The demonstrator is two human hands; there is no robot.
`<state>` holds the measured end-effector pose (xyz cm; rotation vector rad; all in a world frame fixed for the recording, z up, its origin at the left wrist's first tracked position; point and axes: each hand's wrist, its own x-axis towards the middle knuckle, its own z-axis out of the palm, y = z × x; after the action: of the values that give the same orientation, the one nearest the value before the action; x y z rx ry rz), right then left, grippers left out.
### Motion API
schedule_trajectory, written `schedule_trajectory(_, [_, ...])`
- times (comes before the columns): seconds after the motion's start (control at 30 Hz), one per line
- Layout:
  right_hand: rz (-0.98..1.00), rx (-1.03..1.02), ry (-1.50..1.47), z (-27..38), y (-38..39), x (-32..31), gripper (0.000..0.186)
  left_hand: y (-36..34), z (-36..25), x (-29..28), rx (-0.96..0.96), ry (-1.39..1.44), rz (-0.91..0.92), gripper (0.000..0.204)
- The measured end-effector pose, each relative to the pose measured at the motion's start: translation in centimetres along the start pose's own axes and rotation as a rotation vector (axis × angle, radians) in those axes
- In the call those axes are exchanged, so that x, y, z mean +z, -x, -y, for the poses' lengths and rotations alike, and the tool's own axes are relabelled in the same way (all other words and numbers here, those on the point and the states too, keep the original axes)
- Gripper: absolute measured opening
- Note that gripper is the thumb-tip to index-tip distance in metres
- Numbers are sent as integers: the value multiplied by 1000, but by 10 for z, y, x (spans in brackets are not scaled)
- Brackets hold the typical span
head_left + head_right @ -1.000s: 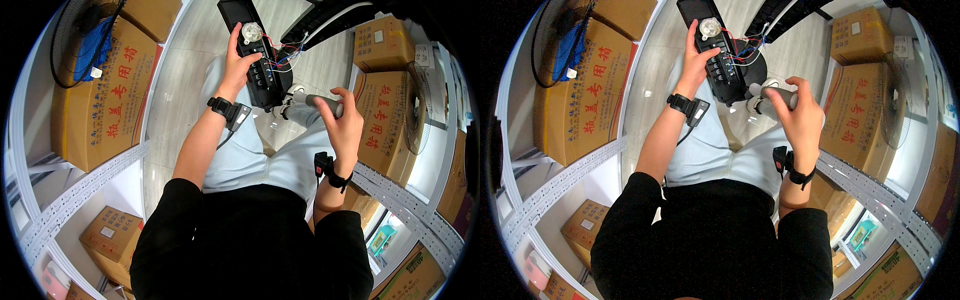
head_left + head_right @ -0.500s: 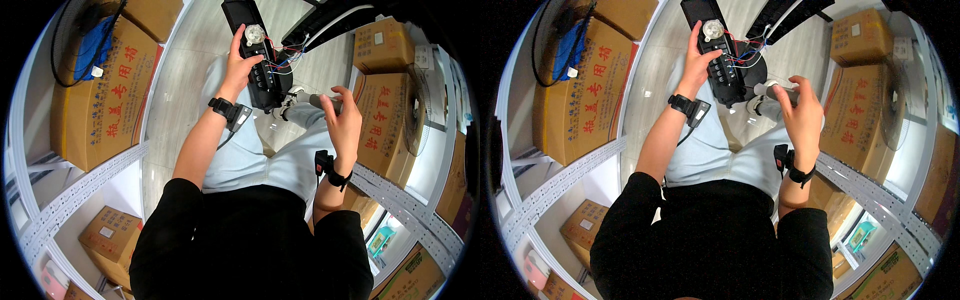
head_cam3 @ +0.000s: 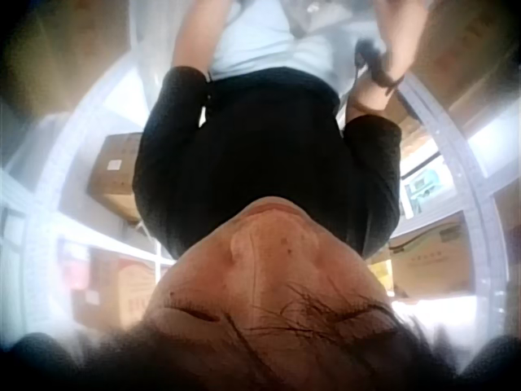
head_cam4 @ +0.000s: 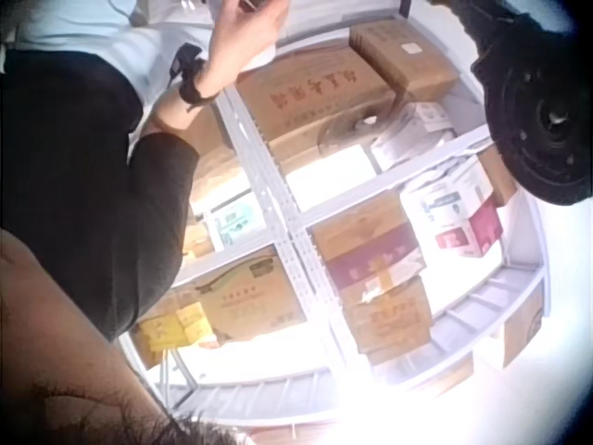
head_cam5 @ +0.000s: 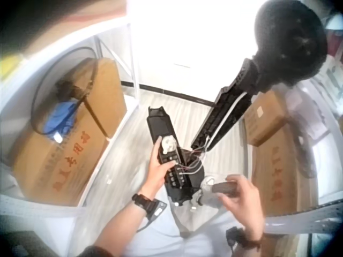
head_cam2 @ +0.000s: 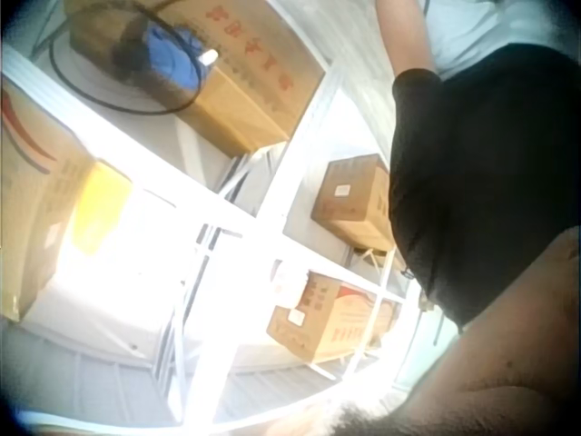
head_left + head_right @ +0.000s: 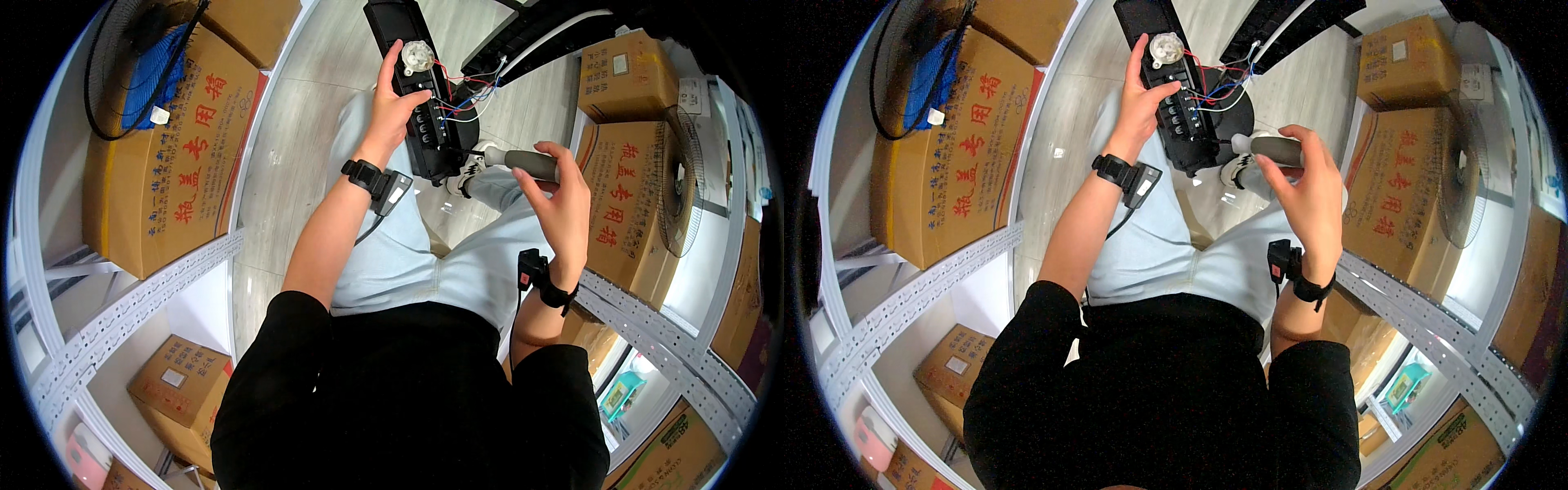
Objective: The person sits on the floor and uses a screwdriver to tighten screws on the internal control panel of a standing fan. They then reattach the fan head to the stand and secure it with screws.
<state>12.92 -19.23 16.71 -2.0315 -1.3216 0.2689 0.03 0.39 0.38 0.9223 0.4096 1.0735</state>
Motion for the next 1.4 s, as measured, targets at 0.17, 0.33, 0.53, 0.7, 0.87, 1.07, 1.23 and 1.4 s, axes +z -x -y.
schedule_trajectory(0.17, [52, 1, -23, -2, 3, -4, 36, 0, 0, 0, 2, -6, -18, 92])
schedule_trajectory(0.33, [86, 226, 314, 2, -4, -4, 35, 0, 0, -3, -7, -14, -8, 92])
schedule_trajectory(0.53, [-28, -35, -178, -6, 1, 2, 37, 2, -4, 3, -10, 30, -15, 91])
schedule_trajectory(0.7, [10, 146, 159, 1, -1, -4, 39, 2, -4, 2, -3, 9, -24, 91])
schedule_trajectory(0.87, [-61, 82, 286, -2, -4, 5, 40, 2, -4, 3, -10, 29, -23, 89])
schedule_trajectory(1.07, [24, -49, -182, -1, -3, 0, 37, 2, -1, 1, 1, 49, -37, 89])
schedule_trajectory(1.23, [125, 164, 276, 8, -9, -3, 34, 0, 1, -2, 14, -25, -12, 90])
schedule_trajectory(1.4, [51, -23, 43, 2, -9, 0, 34, 1, -2, 1, 16, 0, -23, 90])
